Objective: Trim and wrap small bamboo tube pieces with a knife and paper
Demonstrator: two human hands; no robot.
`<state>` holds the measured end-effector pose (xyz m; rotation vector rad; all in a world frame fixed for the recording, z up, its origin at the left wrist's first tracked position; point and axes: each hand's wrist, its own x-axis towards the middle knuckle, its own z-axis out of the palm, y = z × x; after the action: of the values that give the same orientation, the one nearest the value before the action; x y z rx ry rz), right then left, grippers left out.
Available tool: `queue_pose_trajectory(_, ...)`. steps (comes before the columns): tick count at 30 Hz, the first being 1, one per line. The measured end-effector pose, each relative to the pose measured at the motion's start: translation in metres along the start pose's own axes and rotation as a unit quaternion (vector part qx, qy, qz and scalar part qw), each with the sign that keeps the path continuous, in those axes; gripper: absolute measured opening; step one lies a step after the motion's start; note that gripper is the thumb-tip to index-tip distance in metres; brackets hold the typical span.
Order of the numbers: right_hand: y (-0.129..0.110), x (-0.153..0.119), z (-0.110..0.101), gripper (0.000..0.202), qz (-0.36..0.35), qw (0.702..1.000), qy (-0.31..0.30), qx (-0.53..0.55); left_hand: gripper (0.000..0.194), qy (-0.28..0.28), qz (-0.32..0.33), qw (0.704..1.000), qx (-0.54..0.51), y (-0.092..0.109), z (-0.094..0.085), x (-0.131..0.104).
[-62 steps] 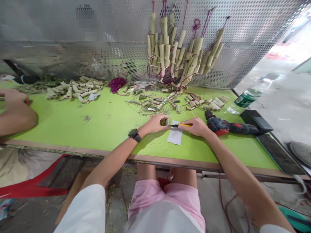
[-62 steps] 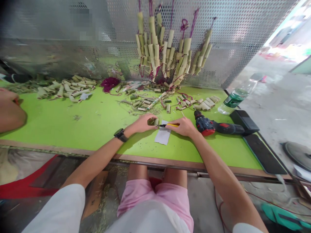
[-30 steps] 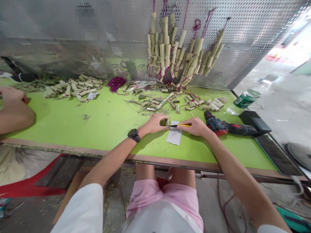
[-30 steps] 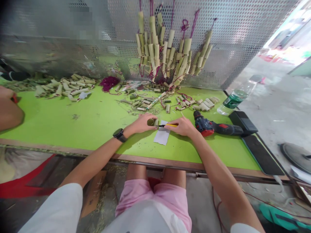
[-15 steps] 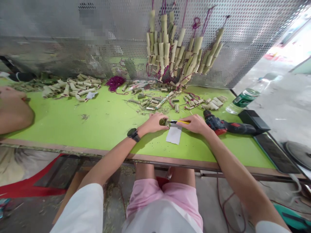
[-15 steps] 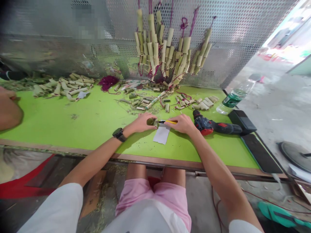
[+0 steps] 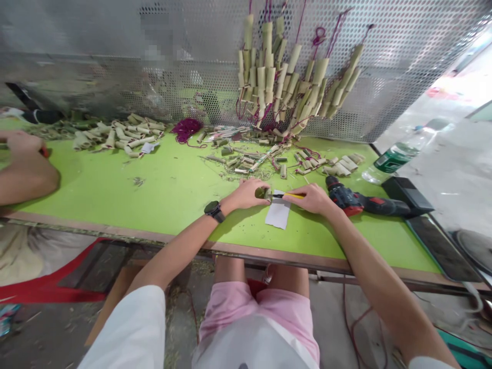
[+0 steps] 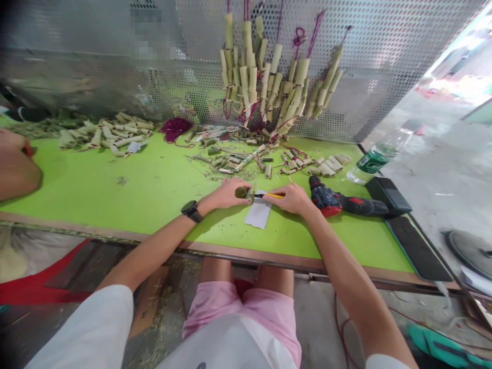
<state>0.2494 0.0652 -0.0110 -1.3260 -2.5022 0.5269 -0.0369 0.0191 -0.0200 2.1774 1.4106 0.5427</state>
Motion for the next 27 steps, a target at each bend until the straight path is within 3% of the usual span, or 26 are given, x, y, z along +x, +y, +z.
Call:
queue_pose_trajectory(15,0.008,-0.002,0.001,0.045,0.027,0.999,0.004,-0.042,0.064,-0.012,-0.008,1.0,-0.005,-0.001,-0.001,-0.002)
queue_pose_trajectory(21,0.011,-0.002,-0.001,0.043,0.024,0.999,0.03,-0.036,0.059,-0.004,-0.002,1.0,0.012,-0.002,0.001,-0.004)
queue_pose_trajectory(27,0.009,-0.004,-0.004,0.042,0.014,0.999,0.036,-0.035,0.054,-0.014,0.043,0.998,0.052,0.006,0.0,-0.007)
